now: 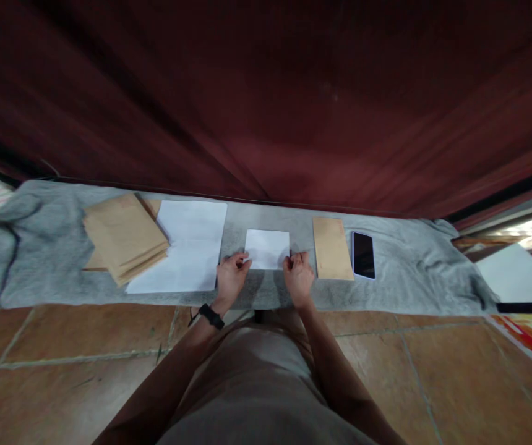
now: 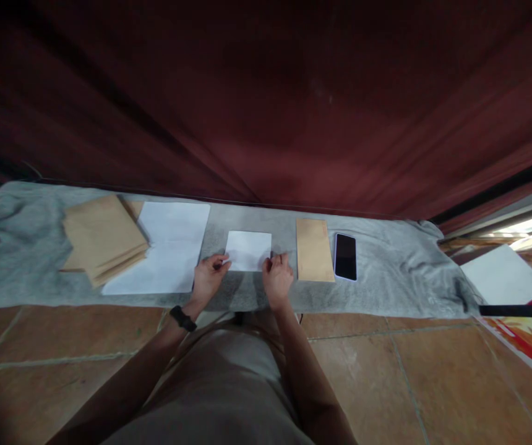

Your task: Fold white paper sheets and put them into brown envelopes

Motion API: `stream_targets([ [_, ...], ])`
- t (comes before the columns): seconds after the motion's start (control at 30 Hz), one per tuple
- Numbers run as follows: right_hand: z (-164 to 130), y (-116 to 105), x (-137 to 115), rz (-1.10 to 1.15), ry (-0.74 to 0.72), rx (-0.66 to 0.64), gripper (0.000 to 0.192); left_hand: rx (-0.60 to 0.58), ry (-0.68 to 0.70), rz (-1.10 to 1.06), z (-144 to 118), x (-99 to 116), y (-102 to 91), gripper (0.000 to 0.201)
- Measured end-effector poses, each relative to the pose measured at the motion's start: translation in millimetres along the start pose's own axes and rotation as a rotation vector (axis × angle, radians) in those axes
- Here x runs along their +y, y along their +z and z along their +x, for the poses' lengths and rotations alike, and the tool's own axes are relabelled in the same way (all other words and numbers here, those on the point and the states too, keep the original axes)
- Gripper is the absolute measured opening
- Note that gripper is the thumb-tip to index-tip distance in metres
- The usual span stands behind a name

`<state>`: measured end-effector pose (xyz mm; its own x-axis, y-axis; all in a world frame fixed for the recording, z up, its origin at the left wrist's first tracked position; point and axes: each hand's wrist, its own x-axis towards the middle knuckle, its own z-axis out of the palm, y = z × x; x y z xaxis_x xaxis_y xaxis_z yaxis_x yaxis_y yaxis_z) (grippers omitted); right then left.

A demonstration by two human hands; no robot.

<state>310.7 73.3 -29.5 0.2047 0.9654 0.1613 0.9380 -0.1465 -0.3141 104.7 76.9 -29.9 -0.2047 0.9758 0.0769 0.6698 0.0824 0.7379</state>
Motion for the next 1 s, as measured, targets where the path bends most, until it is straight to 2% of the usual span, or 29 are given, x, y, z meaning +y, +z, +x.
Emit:
stream_targets([
  [0.33,3,0,-2,0.027,0.02,0.006,0.029,-0.01,-0.039,0.033,5,2,1.6,0.014],
  [0.53,-2,-5,3,0.196,-0.003,0.069,0.03,-0.015,-0.034,0.011,5,3,2.1,0.014],
  [0.6,-6,-6,5,0.26,-0.06,0.102,0.032,-0.016,-0.035,0.012,5,4,2.3,0.014],
  [0.7,-14,-7,9,0.3,-0.222,0.101,0.032,-0.021,-0.04,0.018,6,5,2.8,0.015],
  [0.83,-24,-8,9,0.286,-0.462,-0.026,0.036,-0.023,-0.049,0.012,8,5,4.5,0.017],
  [1.0,-24,-4,7,0.228,-0.562,-0.118,0.042,-0.018,-0.07,0.009,10,6,6.0,0.017],
])
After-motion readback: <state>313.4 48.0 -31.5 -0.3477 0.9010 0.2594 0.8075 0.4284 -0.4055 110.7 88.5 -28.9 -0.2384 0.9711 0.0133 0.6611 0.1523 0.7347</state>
